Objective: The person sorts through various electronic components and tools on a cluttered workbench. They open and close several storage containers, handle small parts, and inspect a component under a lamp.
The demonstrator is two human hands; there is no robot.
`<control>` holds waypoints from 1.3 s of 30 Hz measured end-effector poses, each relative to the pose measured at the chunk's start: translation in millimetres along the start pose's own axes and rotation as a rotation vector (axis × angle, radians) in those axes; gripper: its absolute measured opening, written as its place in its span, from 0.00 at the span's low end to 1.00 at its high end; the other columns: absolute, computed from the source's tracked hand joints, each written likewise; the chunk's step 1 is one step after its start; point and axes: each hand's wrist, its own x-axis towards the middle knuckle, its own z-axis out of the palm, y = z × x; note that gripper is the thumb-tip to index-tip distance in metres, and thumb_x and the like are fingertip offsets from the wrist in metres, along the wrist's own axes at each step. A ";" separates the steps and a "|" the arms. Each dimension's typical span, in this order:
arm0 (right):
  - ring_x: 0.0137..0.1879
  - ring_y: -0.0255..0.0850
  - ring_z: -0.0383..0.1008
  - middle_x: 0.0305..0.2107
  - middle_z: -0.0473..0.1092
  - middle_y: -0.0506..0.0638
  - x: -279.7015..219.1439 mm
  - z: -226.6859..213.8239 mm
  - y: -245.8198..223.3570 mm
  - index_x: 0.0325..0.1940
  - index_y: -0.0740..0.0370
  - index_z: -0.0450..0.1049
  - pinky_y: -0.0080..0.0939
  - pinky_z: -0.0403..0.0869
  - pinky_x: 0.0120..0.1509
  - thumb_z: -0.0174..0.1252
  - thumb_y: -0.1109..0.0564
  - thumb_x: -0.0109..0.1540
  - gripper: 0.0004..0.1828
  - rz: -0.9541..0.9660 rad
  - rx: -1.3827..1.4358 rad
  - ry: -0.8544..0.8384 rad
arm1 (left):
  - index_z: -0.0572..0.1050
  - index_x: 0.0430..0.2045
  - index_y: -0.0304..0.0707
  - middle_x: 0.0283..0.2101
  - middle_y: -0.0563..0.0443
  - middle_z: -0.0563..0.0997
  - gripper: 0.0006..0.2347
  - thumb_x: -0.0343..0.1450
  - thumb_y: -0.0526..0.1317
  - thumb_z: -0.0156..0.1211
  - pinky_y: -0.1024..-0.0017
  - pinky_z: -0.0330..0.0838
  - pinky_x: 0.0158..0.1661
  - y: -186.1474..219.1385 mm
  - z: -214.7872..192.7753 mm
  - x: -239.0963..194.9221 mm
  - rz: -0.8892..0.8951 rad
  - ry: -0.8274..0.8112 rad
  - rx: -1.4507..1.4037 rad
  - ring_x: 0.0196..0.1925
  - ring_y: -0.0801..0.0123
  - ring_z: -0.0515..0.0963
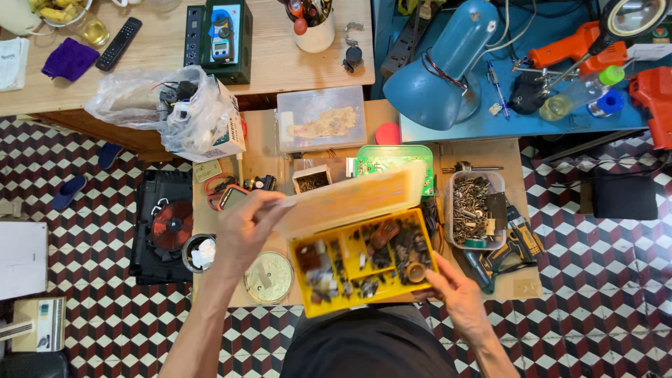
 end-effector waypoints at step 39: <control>0.42 0.36 0.74 0.52 0.74 0.53 163.3 136.0 101.8 0.73 0.64 0.63 0.38 0.79 0.49 0.50 0.60 0.69 0.26 -0.029 0.215 0.035 | 0.73 0.53 0.37 0.45 0.53 0.80 0.18 0.74 0.50 0.57 0.67 0.77 0.40 -272.6 64.3 3.4 -0.775 0.046 -1.143 0.42 0.69 0.80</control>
